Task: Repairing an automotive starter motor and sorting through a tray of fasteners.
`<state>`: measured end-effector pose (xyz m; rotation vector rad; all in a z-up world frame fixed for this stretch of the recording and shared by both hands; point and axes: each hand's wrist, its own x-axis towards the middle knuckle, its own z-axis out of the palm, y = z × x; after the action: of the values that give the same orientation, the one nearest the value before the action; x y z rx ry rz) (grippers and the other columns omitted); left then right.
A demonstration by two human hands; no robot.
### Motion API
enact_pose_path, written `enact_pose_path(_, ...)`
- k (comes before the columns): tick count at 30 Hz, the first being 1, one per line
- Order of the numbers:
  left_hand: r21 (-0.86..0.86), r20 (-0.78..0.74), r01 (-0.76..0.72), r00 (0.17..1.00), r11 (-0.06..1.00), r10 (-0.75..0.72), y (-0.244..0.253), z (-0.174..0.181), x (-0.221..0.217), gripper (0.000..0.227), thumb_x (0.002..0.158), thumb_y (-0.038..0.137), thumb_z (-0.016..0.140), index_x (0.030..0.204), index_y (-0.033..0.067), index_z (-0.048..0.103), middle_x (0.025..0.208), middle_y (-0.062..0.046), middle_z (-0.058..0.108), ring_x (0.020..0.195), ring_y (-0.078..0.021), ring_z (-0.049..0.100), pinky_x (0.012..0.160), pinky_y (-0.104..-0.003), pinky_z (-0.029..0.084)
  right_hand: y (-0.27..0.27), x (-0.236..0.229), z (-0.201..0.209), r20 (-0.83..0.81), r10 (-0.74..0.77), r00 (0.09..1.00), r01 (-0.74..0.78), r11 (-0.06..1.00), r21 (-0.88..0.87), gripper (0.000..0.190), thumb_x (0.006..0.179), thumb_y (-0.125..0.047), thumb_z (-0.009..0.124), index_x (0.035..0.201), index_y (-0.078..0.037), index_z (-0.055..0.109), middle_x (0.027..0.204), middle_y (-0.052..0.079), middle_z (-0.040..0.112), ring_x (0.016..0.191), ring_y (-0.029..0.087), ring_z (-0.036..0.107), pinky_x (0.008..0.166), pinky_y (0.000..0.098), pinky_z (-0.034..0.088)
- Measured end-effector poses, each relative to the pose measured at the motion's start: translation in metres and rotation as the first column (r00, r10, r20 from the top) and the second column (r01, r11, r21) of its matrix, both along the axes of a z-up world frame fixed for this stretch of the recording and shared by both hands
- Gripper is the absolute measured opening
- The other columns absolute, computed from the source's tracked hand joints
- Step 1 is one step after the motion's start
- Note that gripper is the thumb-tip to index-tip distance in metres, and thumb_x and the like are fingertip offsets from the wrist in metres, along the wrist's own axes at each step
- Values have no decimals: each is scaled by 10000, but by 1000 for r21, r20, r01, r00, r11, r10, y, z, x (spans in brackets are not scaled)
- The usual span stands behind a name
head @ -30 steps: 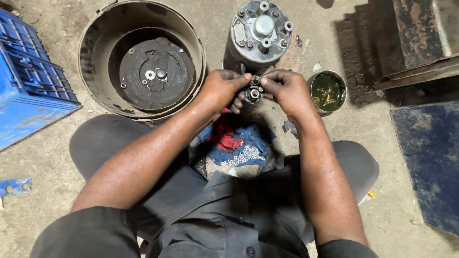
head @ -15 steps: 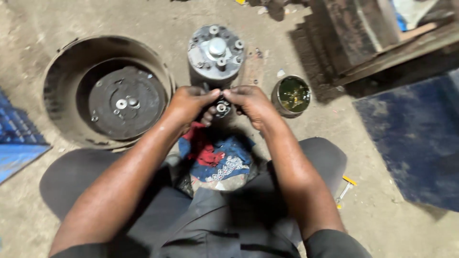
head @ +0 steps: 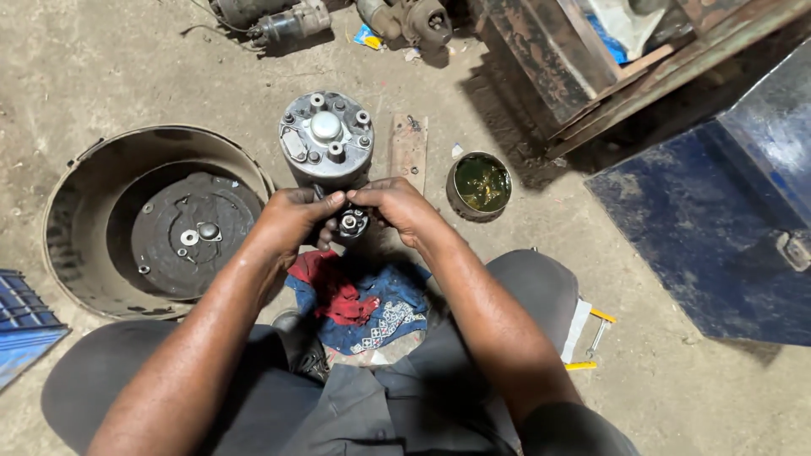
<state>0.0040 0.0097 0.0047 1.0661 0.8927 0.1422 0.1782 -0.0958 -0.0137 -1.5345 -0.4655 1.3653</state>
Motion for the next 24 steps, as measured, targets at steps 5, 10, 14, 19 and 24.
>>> enact_pose_path(5,8,33,-57,998,998,57,-4,8,1,197,897,204,768,883,15,715,663,-27,642,496,-124,545,426,-289,443,-2,-7,1,-60,-34,998,35,999,20,211,874,-177,763,918,29,764,820,100,763,679,155,667,607,289,514)
enact_pose_path(10,42,22,-60,998,997,59,-8,15,5,172,901,185,759,897,19,719,658,-14,631,496,-112,536,431,-277,436,-4,-11,-9,-108,-100,989,107,993,56,199,883,-162,753,929,32,754,831,101,766,716,167,695,666,309,561)
enact_pose_path(14,12,90,-92,992,996,91,-11,4,2,167,918,183,750,942,18,738,678,-2,632,509,-91,529,448,-250,426,-4,-16,-14,-75,-138,988,147,981,130,202,893,-156,747,943,39,753,847,97,766,732,154,708,686,301,576)
enact_pose_path(19,-14,58,-92,994,996,92,-8,13,5,170,923,190,743,971,27,736,693,-1,643,515,-88,543,453,-241,435,-4,-18,-10,-61,-170,984,177,976,128,216,893,-167,737,940,43,749,839,104,765,715,156,711,670,309,581)
enact_pose_path(24,21,-56,-23,998,1000,24,-6,15,5,202,929,222,737,970,25,726,699,-12,655,520,-101,566,473,-255,472,-10,-19,-1,78,-98,992,90,991,99,299,919,-264,738,947,34,739,848,95,758,737,132,692,671,305,565)
